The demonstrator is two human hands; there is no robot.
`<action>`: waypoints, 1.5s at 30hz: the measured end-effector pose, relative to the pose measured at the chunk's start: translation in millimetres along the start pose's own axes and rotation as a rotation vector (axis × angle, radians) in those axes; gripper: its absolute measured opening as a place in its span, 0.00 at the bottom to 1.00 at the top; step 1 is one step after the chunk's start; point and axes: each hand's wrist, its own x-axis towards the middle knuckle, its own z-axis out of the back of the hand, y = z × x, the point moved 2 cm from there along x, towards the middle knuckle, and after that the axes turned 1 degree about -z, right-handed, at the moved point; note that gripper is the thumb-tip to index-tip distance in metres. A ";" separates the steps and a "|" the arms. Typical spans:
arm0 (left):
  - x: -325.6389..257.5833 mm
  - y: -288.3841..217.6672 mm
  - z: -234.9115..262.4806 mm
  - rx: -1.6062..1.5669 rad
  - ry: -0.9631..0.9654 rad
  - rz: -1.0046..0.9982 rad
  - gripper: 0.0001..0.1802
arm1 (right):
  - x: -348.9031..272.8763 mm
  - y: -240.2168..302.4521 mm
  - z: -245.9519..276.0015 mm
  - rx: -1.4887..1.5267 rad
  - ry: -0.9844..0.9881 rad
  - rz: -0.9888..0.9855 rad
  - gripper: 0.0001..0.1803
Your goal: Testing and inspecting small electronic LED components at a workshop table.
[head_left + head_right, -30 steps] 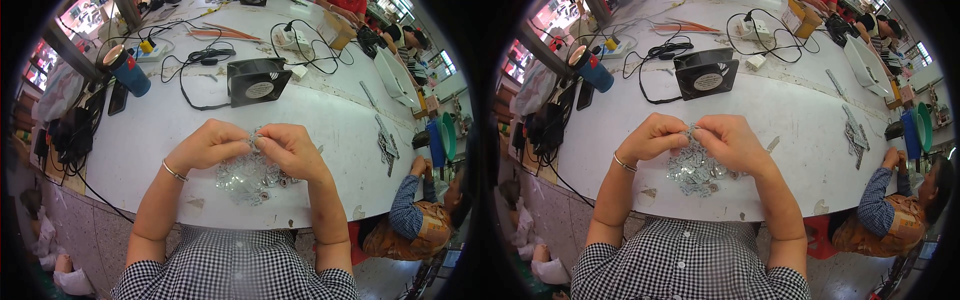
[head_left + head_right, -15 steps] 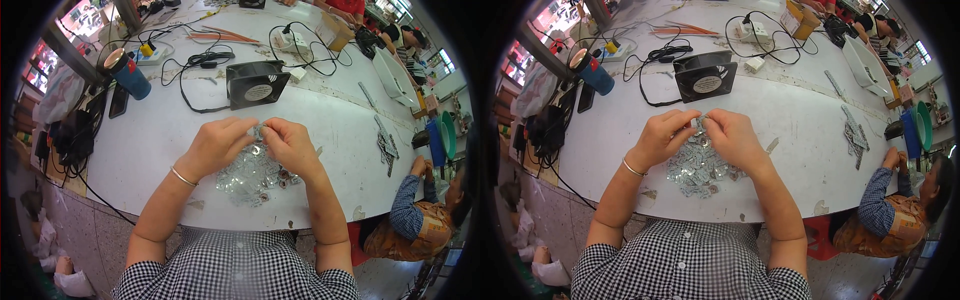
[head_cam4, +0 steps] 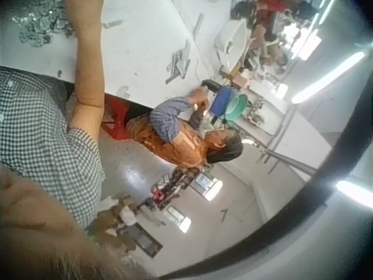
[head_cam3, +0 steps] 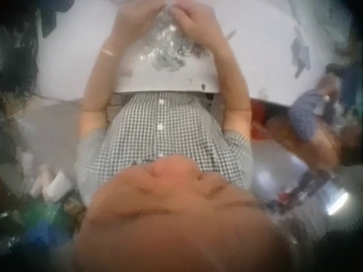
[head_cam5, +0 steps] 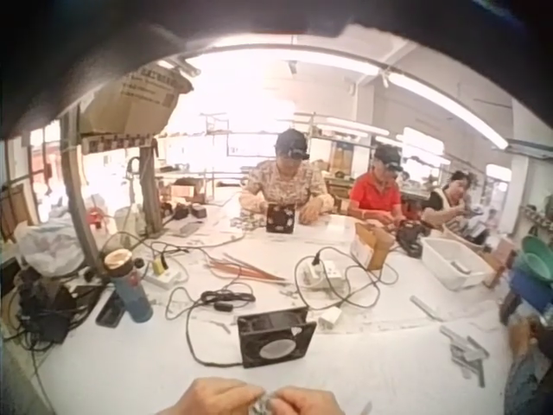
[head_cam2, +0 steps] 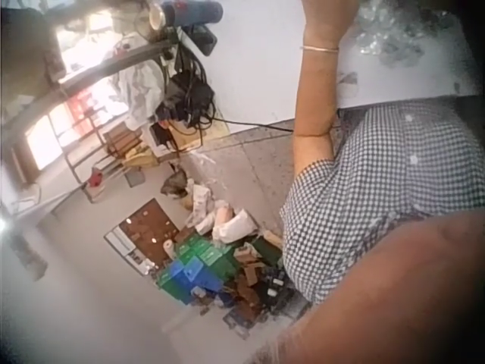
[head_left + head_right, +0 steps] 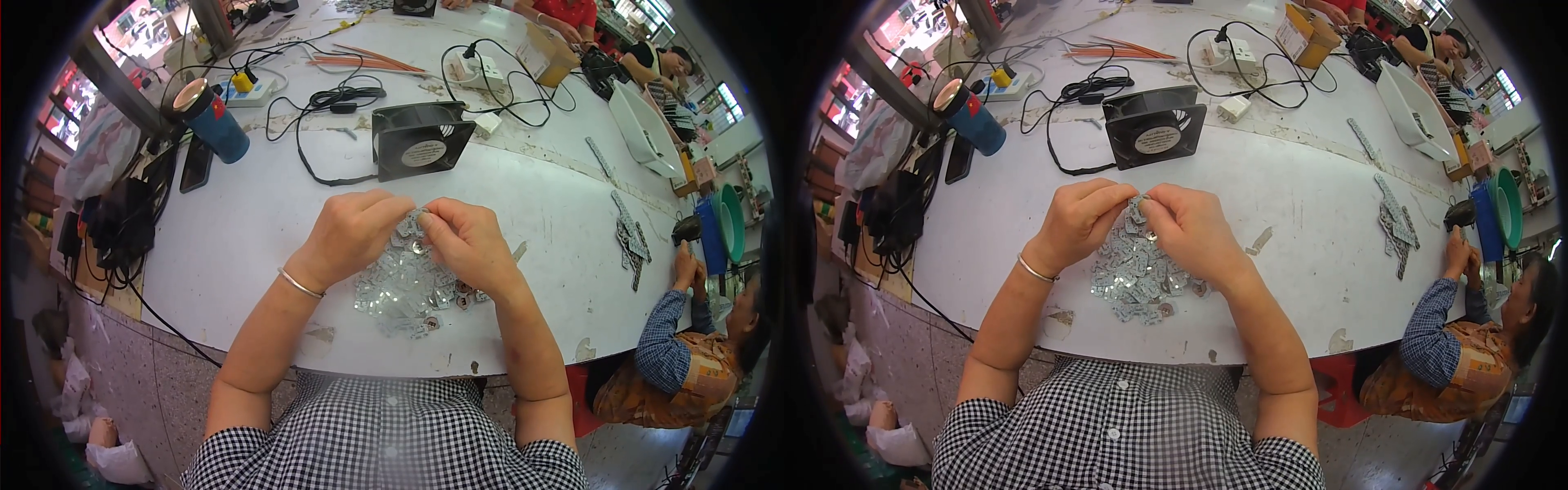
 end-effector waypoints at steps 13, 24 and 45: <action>0.8 -2.4 -3.0 0.049 -0.001 -0.052 0.14 | 1.4 -4.1 1.2 0.020 -0.072 0.012 0.10; -0.8 -0.4 -5.0 0.040 -0.013 -0.017 0.12 | 1.3 -4.0 -0.7 0.042 -0.085 -0.001 0.10; -3.2 -16.0 -13.9 -0.099 -0.145 0.220 0.07 | 3.3 -8.8 -4.9 0.296 -0.141 -0.125 0.10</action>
